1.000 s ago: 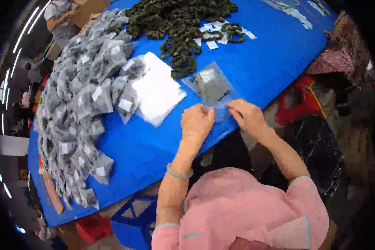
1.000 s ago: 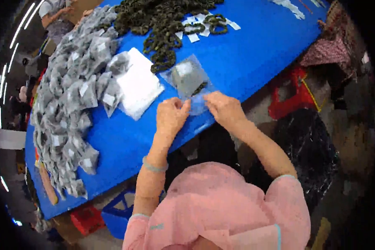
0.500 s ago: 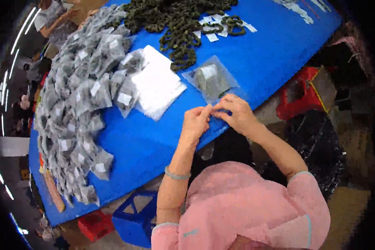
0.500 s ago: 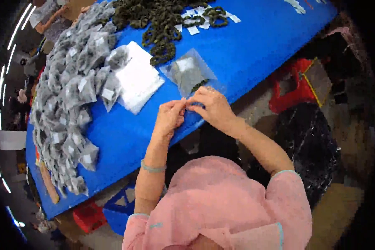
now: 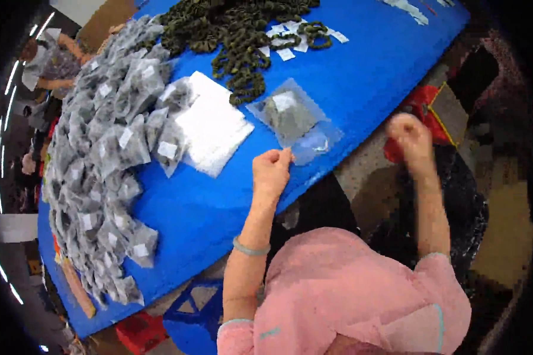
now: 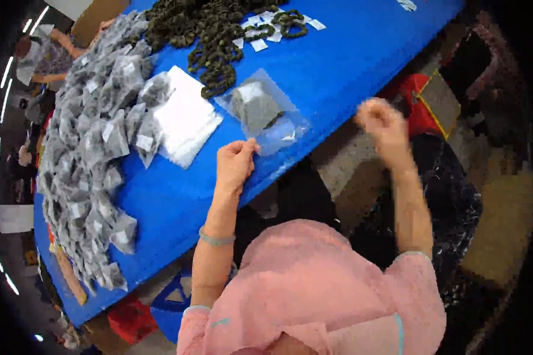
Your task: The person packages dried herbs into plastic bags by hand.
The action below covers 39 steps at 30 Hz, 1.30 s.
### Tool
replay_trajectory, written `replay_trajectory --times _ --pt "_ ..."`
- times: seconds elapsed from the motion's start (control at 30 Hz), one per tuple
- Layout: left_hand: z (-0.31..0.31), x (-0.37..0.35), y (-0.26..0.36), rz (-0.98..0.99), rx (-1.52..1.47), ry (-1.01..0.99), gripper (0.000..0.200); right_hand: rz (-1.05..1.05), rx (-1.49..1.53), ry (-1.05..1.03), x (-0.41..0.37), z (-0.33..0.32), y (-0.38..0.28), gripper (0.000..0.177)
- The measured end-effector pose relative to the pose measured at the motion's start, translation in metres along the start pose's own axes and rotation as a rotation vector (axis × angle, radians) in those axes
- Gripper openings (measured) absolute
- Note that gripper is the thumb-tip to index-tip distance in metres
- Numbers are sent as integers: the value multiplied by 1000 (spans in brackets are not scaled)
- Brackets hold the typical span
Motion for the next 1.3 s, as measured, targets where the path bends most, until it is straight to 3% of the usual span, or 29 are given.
replay_trajectory --times 0.03,0.07,0.2,0.23,0.27,0.37,0.47,0.63,0.7,0.8,0.93,0.97,1.03,1.07,1.1,1.17,1.2,1.27,1.3 --pt "1 1 2 10 15 -7 27 52 -46 143 -6 -72 15 4" --pt "2 0 2 11 10 -29 27 52 -53 164 -16 -94 14 4" --pt "1 -1 3 18 61 -50 28 240 -681 714 -70 -165 -1 14" --pt "9 1 4 30 49 -91 28 172 -447 576 -61 -144 -4 16" --pt "15 2 5 15 41 -109 29 89 -533 537 -52 -118 -5 15" --pt "8 -3 7 -56 45 -76 30 -323 -533 50 -17 17 -18 14" --pt "0 -1 -3 -30 80 -83 32 -393 -565 -161 3 98 1 10" --pt "4 2 -3 11 42 -110 34 -391 -529 -324 15 145 20 16" --pt "7 1 -1 23 -14 -113 35 -360 -545 -318 12 145 22 13" --pt "11 4 4 108 46 -198 39 -474 -524 -242 8 144 18 9" --pt "7 3 3 8 133 -149 39 -499 -474 -277 0 151 14 7" --pt "11 3 1 8 134 -158 39 -495 -476 -269 -1 144 14 7" --pt "6 1 0 61 149 -107 36 -291 -109 -288 3 121 19 4" --pt "6 0 1 60 132 -96 35 -155 -87 -211 5 91 19 3" --pt "6 0 1 56 112 -81 34 136 -81 -120 9 50 24 1" --pt "5 0 -1 52 122 -76 34 251 216 149 -1 -53 34 6" --pt "6 0 -1 71 123 -94 34 200 448 166 -11 -123 65 13" --pt "4 -3 2 30 83 -108 35 451 222 262 -68 -246 106 21" --pt "-2 -3 4 27 82 -102 35 453 219 256 -79 -249 102 21"
Point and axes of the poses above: each hand's wrist, its own x-axis towards the middle knuckle, its own z-axis out of the palm, y = z × x, the point moved 6 cm from there along x, towards the middle knuckle, and after that the axes turned 15 degrees about z, right-handed, at the moved point
